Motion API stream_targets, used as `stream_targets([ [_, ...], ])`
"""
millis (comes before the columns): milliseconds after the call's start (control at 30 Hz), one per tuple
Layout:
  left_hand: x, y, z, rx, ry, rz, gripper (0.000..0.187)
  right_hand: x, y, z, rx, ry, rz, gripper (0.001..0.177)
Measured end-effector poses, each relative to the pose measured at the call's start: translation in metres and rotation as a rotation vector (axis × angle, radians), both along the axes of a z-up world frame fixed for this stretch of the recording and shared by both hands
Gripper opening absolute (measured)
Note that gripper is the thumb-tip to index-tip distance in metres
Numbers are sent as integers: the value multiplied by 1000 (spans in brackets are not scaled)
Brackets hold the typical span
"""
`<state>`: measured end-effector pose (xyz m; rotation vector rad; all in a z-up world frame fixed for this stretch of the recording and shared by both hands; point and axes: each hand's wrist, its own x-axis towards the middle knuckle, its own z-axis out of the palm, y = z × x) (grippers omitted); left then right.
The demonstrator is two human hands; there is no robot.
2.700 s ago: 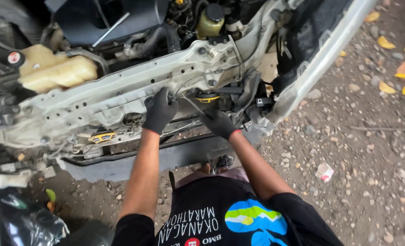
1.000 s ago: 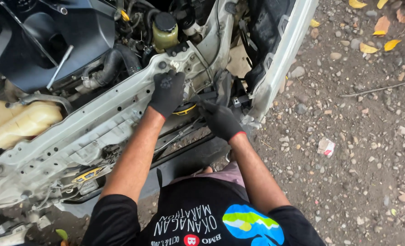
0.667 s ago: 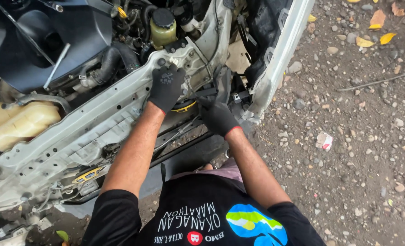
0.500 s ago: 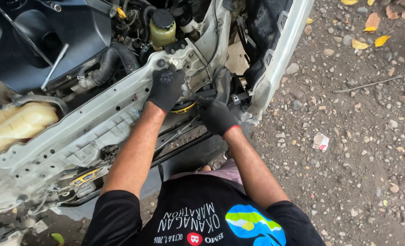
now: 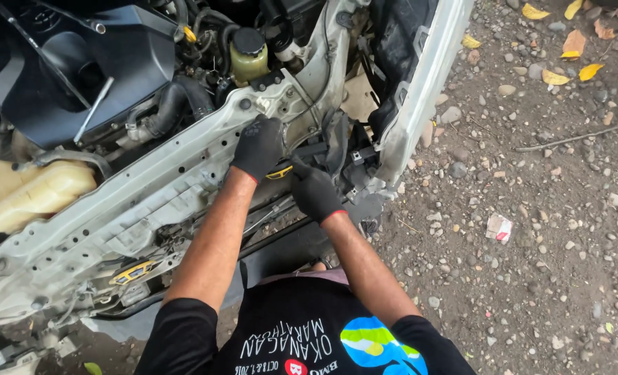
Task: The person uses a wrench to loosen bolts on the front bumper of a damaged car. They then pull the bumper cover away from the vehicle and place it on the ground. The person continues to use the wrench to remove additional bolts from the car's front frame.
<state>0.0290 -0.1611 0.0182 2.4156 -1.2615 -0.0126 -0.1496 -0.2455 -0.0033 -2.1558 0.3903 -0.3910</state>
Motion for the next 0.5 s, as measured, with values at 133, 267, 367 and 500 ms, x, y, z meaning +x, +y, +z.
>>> stream_targets([
  [133,-2,-6,15,-100,103,19,17,2,3,0,29,-4,-45,45],
  [267,5,-3,4,-45,120,81,24,17,-25,-7,-112,147,107,38],
  [367,8,2,-7,-81,88,56,24,13,-42,2,-176,255,228,35],
  [500,9,-4,9,11,227,92,27,13,-32,41,-132,280,170,55],
])
